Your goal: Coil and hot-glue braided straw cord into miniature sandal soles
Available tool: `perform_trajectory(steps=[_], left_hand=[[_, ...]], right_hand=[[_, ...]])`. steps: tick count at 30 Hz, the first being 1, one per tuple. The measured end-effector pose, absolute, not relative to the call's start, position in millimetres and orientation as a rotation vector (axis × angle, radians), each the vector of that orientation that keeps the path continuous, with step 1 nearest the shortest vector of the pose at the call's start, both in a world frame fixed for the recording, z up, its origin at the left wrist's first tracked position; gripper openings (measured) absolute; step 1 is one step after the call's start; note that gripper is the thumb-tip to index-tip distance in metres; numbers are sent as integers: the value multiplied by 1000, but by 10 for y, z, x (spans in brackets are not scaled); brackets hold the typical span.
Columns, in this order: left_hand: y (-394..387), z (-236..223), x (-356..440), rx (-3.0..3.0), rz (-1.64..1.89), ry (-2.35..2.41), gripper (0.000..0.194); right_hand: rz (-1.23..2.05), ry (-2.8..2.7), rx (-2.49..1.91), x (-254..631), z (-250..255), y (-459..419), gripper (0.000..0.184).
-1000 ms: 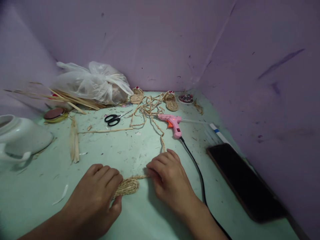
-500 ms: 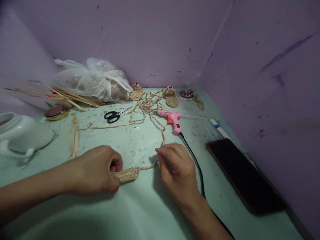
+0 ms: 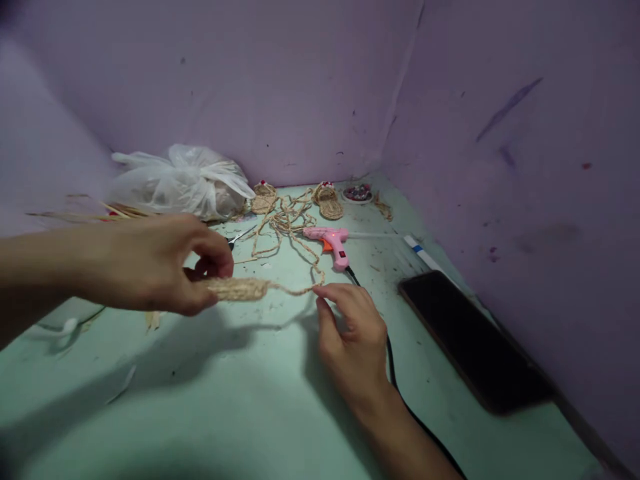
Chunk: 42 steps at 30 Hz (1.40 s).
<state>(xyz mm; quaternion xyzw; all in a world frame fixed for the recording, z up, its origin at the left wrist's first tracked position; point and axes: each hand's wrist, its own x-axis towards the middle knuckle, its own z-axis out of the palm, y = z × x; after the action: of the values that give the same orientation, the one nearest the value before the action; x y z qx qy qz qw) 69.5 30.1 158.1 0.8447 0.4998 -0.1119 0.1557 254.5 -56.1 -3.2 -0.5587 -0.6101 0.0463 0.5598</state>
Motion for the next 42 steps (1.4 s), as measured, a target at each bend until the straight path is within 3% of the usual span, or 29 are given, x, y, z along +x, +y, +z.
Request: perform_trajectory(steps=[3, 6, 11, 19, 37, 40, 42], left_hand=[[188, 1445, 462, 2453, 479, 1636, 19], [71, 1126, 238, 2241, 743, 1708, 19], [55, 663, 18, 1733, 718, 1703, 18], [-46, 346, -88, 646, 578, 713, 23], [-117, 136, 35, 348, 693, 662, 24], [-128, 127, 36, 350, 679, 624, 24], [-132, 123, 40, 355, 677, 595, 24]], right_hand=[[109, -1338, -1347, 2545, -17, -571, 17], [116, -1330, -1341, 2517, -23, -575, 17], [143, -1480, -1325, 2434, -72, -571, 16], [215, -1618, -1275, 2333, -135, -576, 16], [299, -1606, -1232, 2322, -159, -586, 13], [530, -1452, -1281, 2270, -96, -537, 9], [872, -1263, -1267, 2203, -23, -461, 12]])
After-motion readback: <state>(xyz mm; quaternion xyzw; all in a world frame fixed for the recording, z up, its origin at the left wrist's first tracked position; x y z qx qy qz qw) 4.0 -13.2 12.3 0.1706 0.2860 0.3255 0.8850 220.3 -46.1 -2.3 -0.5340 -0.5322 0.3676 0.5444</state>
